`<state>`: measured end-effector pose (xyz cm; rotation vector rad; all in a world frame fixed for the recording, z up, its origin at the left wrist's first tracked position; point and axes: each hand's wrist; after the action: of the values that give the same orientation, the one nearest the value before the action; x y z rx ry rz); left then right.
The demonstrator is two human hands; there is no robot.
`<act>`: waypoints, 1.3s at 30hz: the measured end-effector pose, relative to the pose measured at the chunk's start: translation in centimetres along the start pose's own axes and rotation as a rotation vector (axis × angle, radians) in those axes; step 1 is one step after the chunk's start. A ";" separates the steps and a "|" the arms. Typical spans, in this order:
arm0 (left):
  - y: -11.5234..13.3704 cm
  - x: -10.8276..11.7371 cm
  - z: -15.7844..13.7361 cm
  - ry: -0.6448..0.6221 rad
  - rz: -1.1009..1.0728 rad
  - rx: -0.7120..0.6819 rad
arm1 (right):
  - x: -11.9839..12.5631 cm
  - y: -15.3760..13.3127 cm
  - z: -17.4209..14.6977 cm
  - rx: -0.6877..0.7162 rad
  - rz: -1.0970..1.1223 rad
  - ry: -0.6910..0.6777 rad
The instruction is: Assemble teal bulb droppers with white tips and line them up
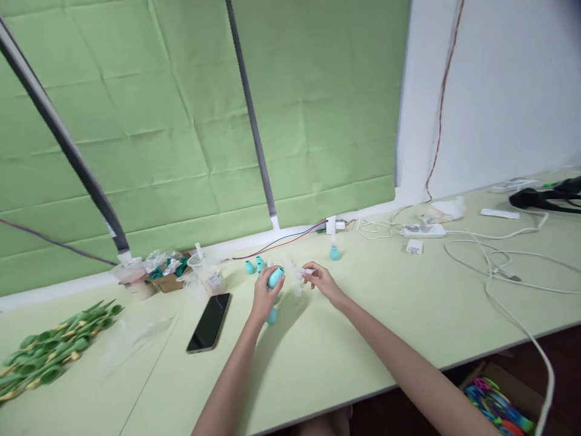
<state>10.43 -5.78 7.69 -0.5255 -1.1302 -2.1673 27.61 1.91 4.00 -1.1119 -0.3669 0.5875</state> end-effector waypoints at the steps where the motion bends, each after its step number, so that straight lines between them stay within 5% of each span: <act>1: 0.1 -0.1 -0.4 -0.052 0.023 -0.023 | -0.1 -0.1 -0.1 0.015 -0.025 0.028; 6: 1.0 -0.8 -1.8 -0.250 0.036 -0.037 | -0.7 -1.0 -0.6 0.024 -0.082 0.015; 33: -0.9 -2.2 -2.0 -0.082 0.459 -0.209 | -2.1 -1.1 -1.5 0.137 -0.553 -0.031; 39: -1.3 -2.1 -2.1 -0.218 0.616 -0.240 | -2.1 -1.4 -1.6 0.116 -0.645 -0.117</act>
<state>10.92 -6.22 4.57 -1.0808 -0.6848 -1.7288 27.19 -0.94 4.63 -0.7857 -0.7464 0.0980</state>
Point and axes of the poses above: each hand's wrist, its own z-axis towards the middle knuckle, its own x-axis out of the back of the hand, y = z × x, and after that the axes turned 11 degrees about -y, right-handed
